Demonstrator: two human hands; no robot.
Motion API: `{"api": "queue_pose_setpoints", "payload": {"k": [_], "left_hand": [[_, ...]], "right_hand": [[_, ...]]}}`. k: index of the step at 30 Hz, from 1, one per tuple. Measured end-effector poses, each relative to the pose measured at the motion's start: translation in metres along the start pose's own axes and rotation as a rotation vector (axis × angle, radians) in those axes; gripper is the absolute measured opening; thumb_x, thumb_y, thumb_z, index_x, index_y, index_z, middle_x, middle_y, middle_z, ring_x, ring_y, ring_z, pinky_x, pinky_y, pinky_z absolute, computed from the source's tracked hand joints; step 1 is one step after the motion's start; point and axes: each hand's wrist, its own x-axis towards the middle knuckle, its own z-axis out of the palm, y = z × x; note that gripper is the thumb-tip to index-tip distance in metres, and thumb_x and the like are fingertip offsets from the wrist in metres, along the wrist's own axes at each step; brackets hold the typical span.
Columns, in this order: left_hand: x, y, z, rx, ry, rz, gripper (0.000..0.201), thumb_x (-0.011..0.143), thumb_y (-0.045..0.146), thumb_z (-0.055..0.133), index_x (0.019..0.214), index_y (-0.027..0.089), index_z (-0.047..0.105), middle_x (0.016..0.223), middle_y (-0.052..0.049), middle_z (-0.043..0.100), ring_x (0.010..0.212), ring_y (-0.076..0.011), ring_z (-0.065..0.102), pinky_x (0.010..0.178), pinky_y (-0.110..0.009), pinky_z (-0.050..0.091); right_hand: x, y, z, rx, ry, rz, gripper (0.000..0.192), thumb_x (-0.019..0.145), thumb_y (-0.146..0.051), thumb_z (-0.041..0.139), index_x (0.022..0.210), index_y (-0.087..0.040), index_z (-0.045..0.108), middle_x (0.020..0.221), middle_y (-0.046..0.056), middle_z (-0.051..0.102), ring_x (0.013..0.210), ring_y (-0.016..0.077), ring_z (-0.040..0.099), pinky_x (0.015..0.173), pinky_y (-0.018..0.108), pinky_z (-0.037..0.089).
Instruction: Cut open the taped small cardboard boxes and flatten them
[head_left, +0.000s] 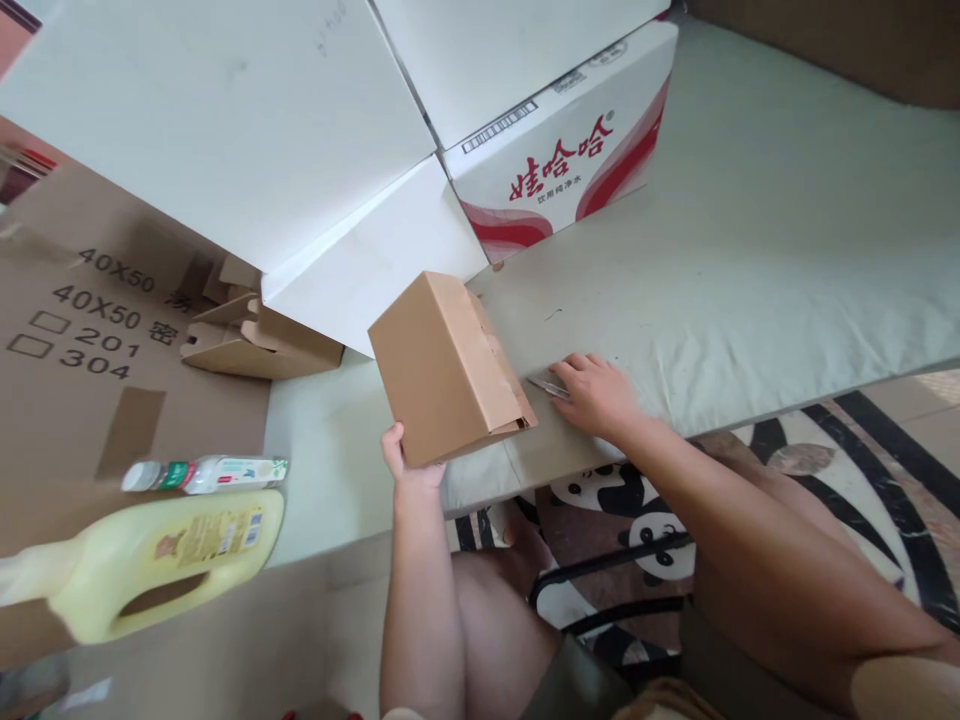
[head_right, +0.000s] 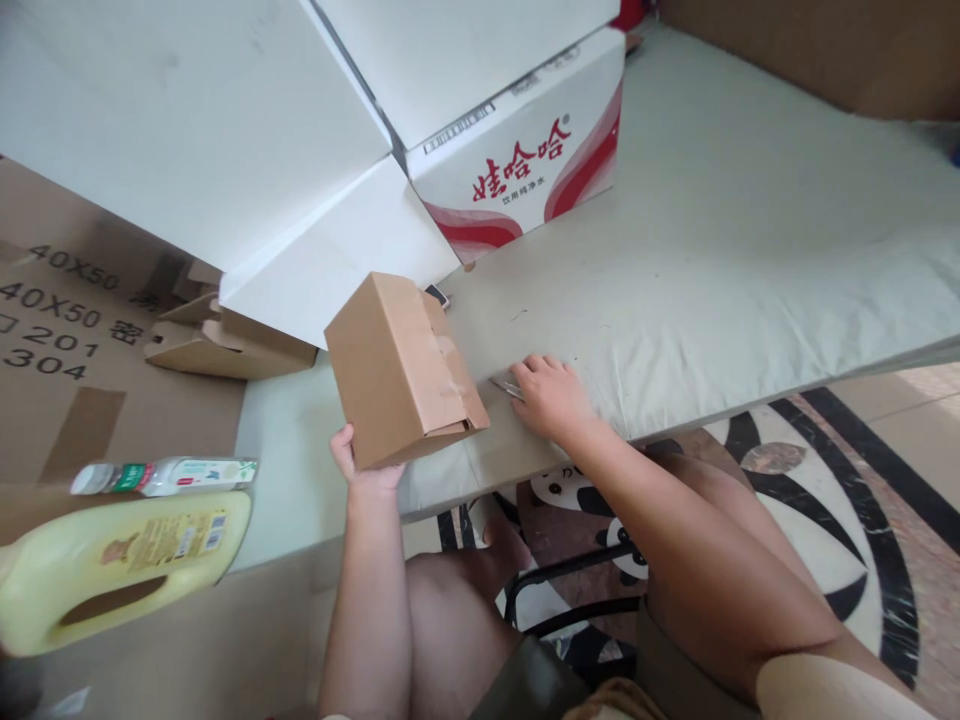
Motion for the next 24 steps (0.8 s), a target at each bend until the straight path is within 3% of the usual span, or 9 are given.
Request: {"api": "queue_pose_setpoints", "payload": {"k": [3, 7, 14, 21, 24], "left_hand": [[0.000, 0.000, -0.003, 0.001, -0.003, -0.028, 0.043, 0.059, 0.050, 0.078, 0.092, 0.022, 0.073, 0.085, -0.003, 0.075, 0.073, -0.0230, 0.070, 0.061, -0.033, 0.057], [0.000, -0.002, -0.004, 0.004, -0.018, -0.012, 0.045, 0.061, 0.052, 0.077, 0.094, 0.022, 0.073, 0.086, -0.003, 0.076, 0.075, -0.0237, 0.070, 0.063, -0.034, 0.058], [0.001, -0.004, -0.007, 0.014, -0.025, -0.047, 0.048, 0.062, 0.050, 0.076, 0.101, 0.024, 0.072, 0.087, -0.002, 0.075, 0.076, -0.0238, 0.070, 0.064, -0.034, 0.057], [-0.004, -0.005, 0.004, 0.009, -0.070, 0.012, 0.041, 0.061, 0.045, 0.080, 0.095, 0.025, 0.070, 0.084, -0.002, 0.073, 0.086, -0.0238, 0.069, 0.078, -0.035, 0.056], [-0.005, -0.007, 0.004, 0.048, -0.089, 0.031, 0.044, 0.060, 0.047, 0.082, 0.095, 0.025, 0.069, 0.086, -0.002, 0.073, 0.097, -0.0252, 0.069, 0.085, -0.036, 0.055]], "right_hand": [[0.002, 0.004, -0.001, 0.010, -0.059, 0.054, 0.031, 0.092, -0.022, 0.048, 0.113, -0.021, 0.070, 0.107, 0.015, 0.072, 0.095, 0.0308, 0.067, 0.078, 0.043, 0.052], [0.004, 0.003, -0.009, 0.224, 0.006, 0.100, 0.034, 0.094, -0.024, 0.042, 0.117, -0.022, 0.067, 0.109, 0.013, 0.073, 0.084, 0.0265, 0.068, 0.070, 0.038, 0.050], [0.005, -0.002, -0.014, 0.429, 0.035, 0.055, 0.037, 0.095, -0.024, 0.036, 0.118, -0.022, 0.064, 0.098, 0.009, 0.075, 0.087, 0.0256, 0.067, 0.073, 0.035, 0.049], [0.006, -0.006, -0.009, 0.421, 0.031, 0.021, 0.039, 0.098, -0.033, 0.035, 0.121, -0.021, 0.063, 0.113, 0.014, 0.072, 0.096, 0.0278, 0.067, 0.082, 0.040, 0.050], [0.006, -0.007, -0.008, 0.419, 0.001, 0.037, 0.037, 0.097, -0.033, 0.036, 0.121, -0.022, 0.062, 0.109, 0.013, 0.073, 0.096, 0.0281, 0.067, 0.082, 0.040, 0.050]]}}
